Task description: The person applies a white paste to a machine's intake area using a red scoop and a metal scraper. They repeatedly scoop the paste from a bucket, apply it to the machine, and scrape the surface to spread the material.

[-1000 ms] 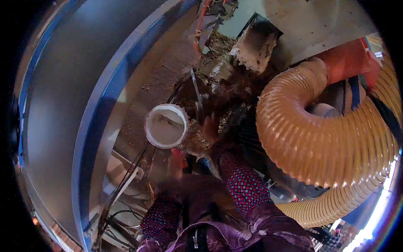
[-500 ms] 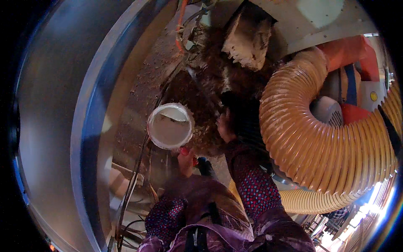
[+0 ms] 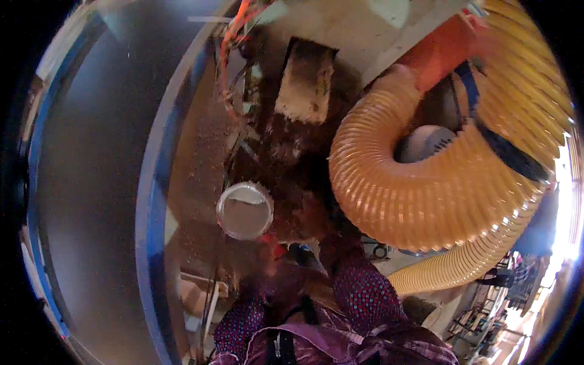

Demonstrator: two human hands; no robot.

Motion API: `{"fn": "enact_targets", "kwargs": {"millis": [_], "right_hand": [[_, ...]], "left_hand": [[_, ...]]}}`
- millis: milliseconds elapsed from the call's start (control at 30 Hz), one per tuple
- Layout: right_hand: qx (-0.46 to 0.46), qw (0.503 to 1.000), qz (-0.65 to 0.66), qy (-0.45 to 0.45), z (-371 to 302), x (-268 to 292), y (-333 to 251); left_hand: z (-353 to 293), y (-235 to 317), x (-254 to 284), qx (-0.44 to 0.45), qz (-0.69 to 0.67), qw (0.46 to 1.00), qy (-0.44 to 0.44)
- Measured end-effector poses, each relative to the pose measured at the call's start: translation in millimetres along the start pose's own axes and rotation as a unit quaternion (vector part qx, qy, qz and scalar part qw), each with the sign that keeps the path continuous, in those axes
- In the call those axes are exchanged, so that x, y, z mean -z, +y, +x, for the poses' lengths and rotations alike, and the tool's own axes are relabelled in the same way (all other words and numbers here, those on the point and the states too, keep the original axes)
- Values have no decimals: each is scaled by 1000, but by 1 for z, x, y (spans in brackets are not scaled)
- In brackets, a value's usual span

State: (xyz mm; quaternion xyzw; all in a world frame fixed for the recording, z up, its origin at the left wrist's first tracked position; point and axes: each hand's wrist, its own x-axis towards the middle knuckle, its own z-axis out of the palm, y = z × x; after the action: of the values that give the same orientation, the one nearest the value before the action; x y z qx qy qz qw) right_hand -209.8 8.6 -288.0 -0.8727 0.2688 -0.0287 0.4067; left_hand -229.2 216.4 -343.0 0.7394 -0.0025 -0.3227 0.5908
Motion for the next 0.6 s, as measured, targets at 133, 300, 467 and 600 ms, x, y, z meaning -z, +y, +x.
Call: {"fn": "enact_targets", "kwargs": {"millis": [133,300,467,600], "right_hand": [[-5,999,41,-12,-57,23,-39],[-87,989,117,10,-127,52,-118],[132,986,-92,36,-168,79,-124],[270,906,-319,65,-190,110,-170]], "left_hand": [[-4,24,13,10,-38,999,6],[-42,192,40,-111,44,992,42],[-45,264,20,-448,374,811,28],[-50,250,23,-534,351,767,-63]]}}
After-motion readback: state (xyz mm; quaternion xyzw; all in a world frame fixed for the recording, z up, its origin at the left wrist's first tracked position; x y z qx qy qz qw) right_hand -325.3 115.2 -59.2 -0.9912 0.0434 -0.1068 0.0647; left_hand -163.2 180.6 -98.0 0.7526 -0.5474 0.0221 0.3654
